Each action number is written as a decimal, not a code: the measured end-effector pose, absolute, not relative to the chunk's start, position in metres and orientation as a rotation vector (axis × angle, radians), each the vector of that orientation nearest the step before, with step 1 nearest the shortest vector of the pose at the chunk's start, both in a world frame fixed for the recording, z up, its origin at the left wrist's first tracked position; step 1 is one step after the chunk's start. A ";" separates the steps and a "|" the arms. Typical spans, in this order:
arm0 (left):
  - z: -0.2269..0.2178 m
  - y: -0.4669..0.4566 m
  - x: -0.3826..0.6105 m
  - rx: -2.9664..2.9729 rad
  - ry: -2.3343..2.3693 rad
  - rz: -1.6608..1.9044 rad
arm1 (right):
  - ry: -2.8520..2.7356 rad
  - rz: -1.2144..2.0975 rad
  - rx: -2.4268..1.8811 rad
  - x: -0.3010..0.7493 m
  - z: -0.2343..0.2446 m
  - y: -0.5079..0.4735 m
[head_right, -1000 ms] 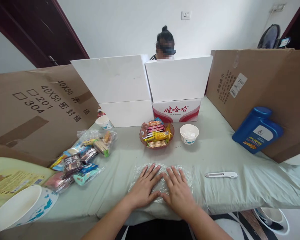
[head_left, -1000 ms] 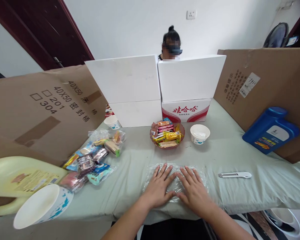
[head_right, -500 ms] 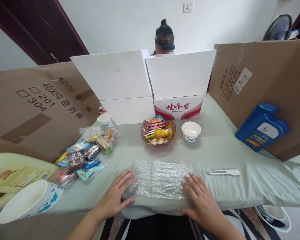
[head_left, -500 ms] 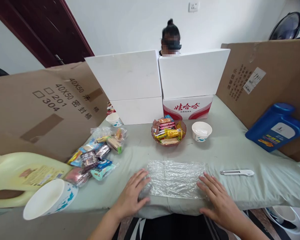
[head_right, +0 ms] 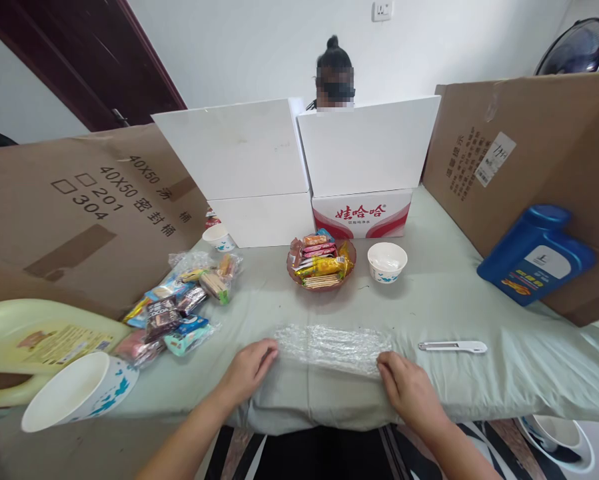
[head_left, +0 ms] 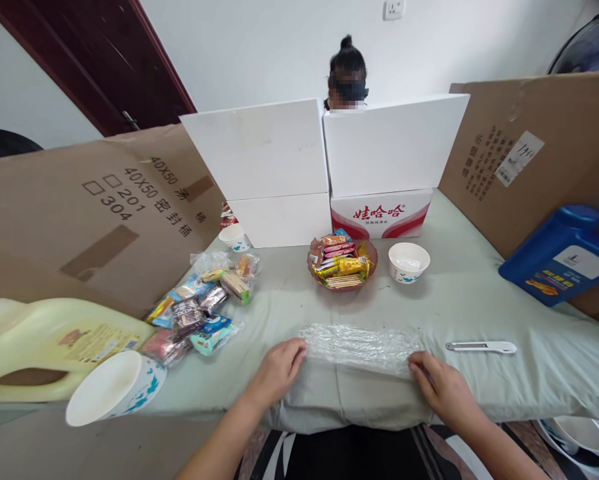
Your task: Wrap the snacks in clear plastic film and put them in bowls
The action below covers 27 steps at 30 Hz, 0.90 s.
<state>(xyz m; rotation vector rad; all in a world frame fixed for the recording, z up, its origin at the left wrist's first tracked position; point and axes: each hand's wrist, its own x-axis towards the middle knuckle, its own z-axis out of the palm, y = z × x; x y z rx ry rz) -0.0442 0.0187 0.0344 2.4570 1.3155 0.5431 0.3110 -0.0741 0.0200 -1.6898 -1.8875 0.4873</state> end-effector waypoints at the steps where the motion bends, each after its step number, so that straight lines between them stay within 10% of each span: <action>1: 0.033 0.026 -0.038 2.460 1.390 0.523 | -1.859 0.462 -1.734 0.310 0.019 -0.066; 17: 0.017 0.057 -0.003 2.508 1.775 0.318 | -1.931 -0.036 -2.247 0.297 0.011 -0.018; 27: 0.024 0.017 0.050 2.656 1.504 0.582 | -2.382 -0.142 -1.506 0.240 0.017 -0.018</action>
